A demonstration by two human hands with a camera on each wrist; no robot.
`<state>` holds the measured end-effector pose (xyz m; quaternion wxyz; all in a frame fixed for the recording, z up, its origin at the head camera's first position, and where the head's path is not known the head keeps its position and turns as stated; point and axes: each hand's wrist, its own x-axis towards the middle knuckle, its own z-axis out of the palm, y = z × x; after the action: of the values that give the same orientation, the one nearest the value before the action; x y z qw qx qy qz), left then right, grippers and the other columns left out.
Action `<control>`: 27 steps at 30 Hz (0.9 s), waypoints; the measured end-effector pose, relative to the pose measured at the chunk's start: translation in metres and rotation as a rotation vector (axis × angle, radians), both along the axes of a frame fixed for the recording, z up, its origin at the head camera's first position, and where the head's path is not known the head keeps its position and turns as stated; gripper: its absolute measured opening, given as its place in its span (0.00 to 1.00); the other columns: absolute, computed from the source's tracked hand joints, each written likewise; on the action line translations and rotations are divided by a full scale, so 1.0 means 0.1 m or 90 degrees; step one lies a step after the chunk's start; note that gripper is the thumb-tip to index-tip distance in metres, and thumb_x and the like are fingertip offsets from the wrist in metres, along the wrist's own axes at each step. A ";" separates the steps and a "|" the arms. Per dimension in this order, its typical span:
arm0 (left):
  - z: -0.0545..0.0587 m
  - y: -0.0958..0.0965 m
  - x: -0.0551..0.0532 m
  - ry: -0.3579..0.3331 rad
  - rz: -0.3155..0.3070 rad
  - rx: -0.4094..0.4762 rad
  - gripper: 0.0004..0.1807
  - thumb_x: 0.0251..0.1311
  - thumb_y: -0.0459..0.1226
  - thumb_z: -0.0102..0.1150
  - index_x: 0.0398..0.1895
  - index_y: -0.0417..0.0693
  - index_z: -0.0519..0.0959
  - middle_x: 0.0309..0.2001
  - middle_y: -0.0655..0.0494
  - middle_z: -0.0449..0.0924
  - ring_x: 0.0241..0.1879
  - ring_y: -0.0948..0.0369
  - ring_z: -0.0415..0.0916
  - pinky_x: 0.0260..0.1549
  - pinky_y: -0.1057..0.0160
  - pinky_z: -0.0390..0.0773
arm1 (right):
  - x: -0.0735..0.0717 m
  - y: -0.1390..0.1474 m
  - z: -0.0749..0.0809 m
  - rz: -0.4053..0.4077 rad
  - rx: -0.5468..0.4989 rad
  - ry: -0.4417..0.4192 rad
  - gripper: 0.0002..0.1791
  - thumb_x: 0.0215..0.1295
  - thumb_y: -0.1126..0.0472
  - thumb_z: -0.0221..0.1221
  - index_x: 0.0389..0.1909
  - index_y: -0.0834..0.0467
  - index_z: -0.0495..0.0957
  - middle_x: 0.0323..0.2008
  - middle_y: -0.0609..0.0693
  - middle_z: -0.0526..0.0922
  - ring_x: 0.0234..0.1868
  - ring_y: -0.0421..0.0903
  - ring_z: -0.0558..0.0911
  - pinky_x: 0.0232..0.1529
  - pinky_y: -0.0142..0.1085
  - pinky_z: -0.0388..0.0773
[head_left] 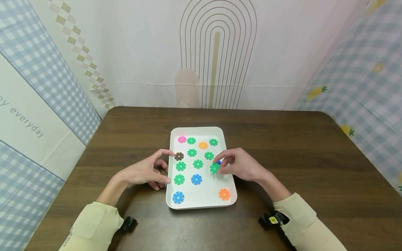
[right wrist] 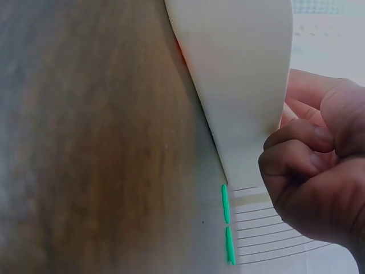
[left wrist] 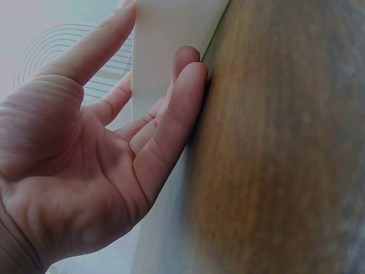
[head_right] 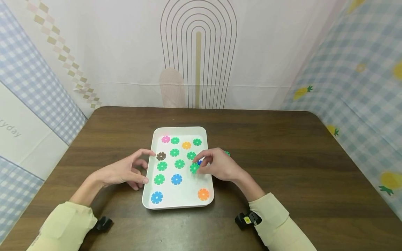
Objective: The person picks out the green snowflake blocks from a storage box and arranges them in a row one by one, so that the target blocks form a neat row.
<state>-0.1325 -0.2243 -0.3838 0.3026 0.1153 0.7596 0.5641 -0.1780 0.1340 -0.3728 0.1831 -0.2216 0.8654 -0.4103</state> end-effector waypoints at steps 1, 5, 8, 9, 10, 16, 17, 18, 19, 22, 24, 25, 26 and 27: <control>0.00 0.00 0.00 -0.001 0.000 0.000 0.48 0.63 0.36 0.75 0.78 0.51 0.53 0.50 0.40 0.72 0.34 0.51 0.84 0.33 0.52 0.88 | 0.00 0.01 0.00 -0.003 -0.007 -0.002 0.14 0.61 0.63 0.75 0.47 0.52 0.89 0.31 0.47 0.87 0.33 0.48 0.78 0.32 0.35 0.71; 0.00 0.00 0.00 -0.002 0.000 -0.001 0.48 0.63 0.36 0.75 0.78 0.51 0.53 0.51 0.40 0.72 0.35 0.51 0.85 0.34 0.52 0.88 | -0.02 0.04 0.01 -0.021 -0.038 -0.007 0.14 0.61 0.63 0.75 0.48 0.53 0.89 0.32 0.49 0.87 0.32 0.49 0.79 0.28 0.33 0.70; 0.00 0.00 0.00 -0.002 0.000 -0.001 0.48 0.63 0.36 0.75 0.78 0.52 0.53 0.51 0.40 0.72 0.35 0.51 0.85 0.34 0.52 0.88 | -0.04 0.08 0.02 -0.037 -0.054 -0.006 0.15 0.62 0.63 0.75 0.49 0.54 0.88 0.33 0.50 0.87 0.33 0.51 0.79 0.26 0.33 0.71; 0.00 0.00 0.00 -0.002 0.000 -0.001 0.48 0.63 0.36 0.75 0.79 0.52 0.53 0.51 0.40 0.72 0.35 0.51 0.85 0.34 0.51 0.88 | -0.04 0.09 0.03 -0.043 -0.057 -0.005 0.15 0.63 0.63 0.74 0.50 0.54 0.88 0.34 0.51 0.87 0.34 0.51 0.80 0.26 0.32 0.72; 0.00 0.00 0.00 -0.003 0.000 -0.001 0.48 0.63 0.36 0.75 0.79 0.52 0.53 0.51 0.40 0.72 0.35 0.51 0.85 0.34 0.51 0.88 | -0.05 0.11 0.03 -0.050 -0.059 -0.005 0.15 0.63 0.63 0.74 0.50 0.54 0.88 0.35 0.51 0.87 0.35 0.51 0.80 0.26 0.32 0.72; 0.00 0.00 0.00 -0.004 0.001 0.001 0.48 0.63 0.36 0.75 0.79 0.51 0.53 0.51 0.40 0.72 0.35 0.51 0.84 0.34 0.51 0.88 | -0.08 0.26 0.09 -0.093 -0.060 0.009 0.17 0.66 0.59 0.73 0.55 0.54 0.87 0.41 0.53 0.87 0.39 0.51 0.80 0.31 0.34 0.76; 0.00 0.00 0.00 -0.004 0.001 0.001 0.48 0.63 0.36 0.75 0.79 0.51 0.53 0.51 0.40 0.72 0.35 0.51 0.84 0.34 0.51 0.89 | -0.08 0.29 0.10 -0.101 -0.059 0.011 0.17 0.66 0.59 0.72 0.55 0.54 0.87 0.42 0.53 0.87 0.40 0.51 0.80 0.33 0.35 0.77; 0.00 0.00 0.00 -0.004 0.001 0.001 0.48 0.63 0.36 0.75 0.79 0.51 0.53 0.51 0.40 0.72 0.35 0.51 0.84 0.34 0.51 0.89 | -0.08 0.32 0.11 -0.109 -0.059 0.012 0.18 0.67 0.59 0.72 0.56 0.54 0.86 0.42 0.54 0.87 0.41 0.51 0.81 0.35 0.35 0.78; 0.00 0.00 0.00 -0.004 0.000 0.000 0.48 0.63 0.36 0.75 0.79 0.51 0.53 0.51 0.40 0.72 0.35 0.51 0.84 0.34 0.51 0.89 | -0.08 0.36 0.11 -0.116 -0.059 0.012 0.18 0.67 0.59 0.72 0.56 0.54 0.86 0.43 0.54 0.87 0.41 0.52 0.81 0.37 0.36 0.79; 0.01 0.01 0.00 -0.003 0.001 -0.001 0.48 0.63 0.36 0.75 0.79 0.51 0.53 0.51 0.40 0.72 0.35 0.51 0.84 0.34 0.51 0.89 | -0.09 0.45 0.11 -0.133 -0.061 0.009 0.18 0.67 0.59 0.72 0.57 0.54 0.85 0.43 0.54 0.88 0.42 0.51 0.83 0.44 0.37 0.83; 0.01 0.01 0.00 -0.003 0.002 -0.003 0.48 0.63 0.36 0.75 0.79 0.51 0.53 0.51 0.40 0.72 0.35 0.51 0.84 0.34 0.51 0.89 | -0.09 0.51 0.10 -0.139 -0.064 0.008 0.18 0.67 0.59 0.72 0.57 0.55 0.85 0.42 0.54 0.88 0.42 0.52 0.84 0.46 0.38 0.84; 0.01 0.01 0.00 -0.003 0.002 -0.003 0.48 0.63 0.36 0.75 0.79 0.51 0.53 0.51 0.40 0.72 0.35 0.51 0.84 0.34 0.51 0.89 | -0.09 0.53 0.10 -0.142 -0.065 0.008 0.19 0.67 0.59 0.72 0.57 0.55 0.85 0.42 0.54 0.88 0.42 0.52 0.85 0.46 0.38 0.84; 0.01 0.01 0.00 -0.003 0.003 -0.004 0.48 0.63 0.36 0.75 0.79 0.51 0.53 0.51 0.40 0.72 0.35 0.51 0.84 0.34 0.51 0.89 | -0.09 0.55 0.10 -0.143 -0.067 0.009 0.19 0.67 0.60 0.72 0.57 0.56 0.85 0.42 0.54 0.88 0.42 0.51 0.85 0.47 0.38 0.84; 0.01 0.01 0.00 -0.003 0.003 -0.005 0.48 0.63 0.36 0.75 0.79 0.51 0.53 0.51 0.40 0.72 0.35 0.51 0.84 0.34 0.51 0.89 | -0.09 0.57 0.09 -0.145 -0.067 0.010 0.19 0.67 0.60 0.72 0.58 0.56 0.84 0.42 0.55 0.88 0.42 0.51 0.85 0.46 0.39 0.84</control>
<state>-0.1326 -0.2235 -0.3827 0.3033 0.1111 0.7615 0.5620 -0.1875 0.1911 -0.3634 0.1166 -0.1346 0.8638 -0.4713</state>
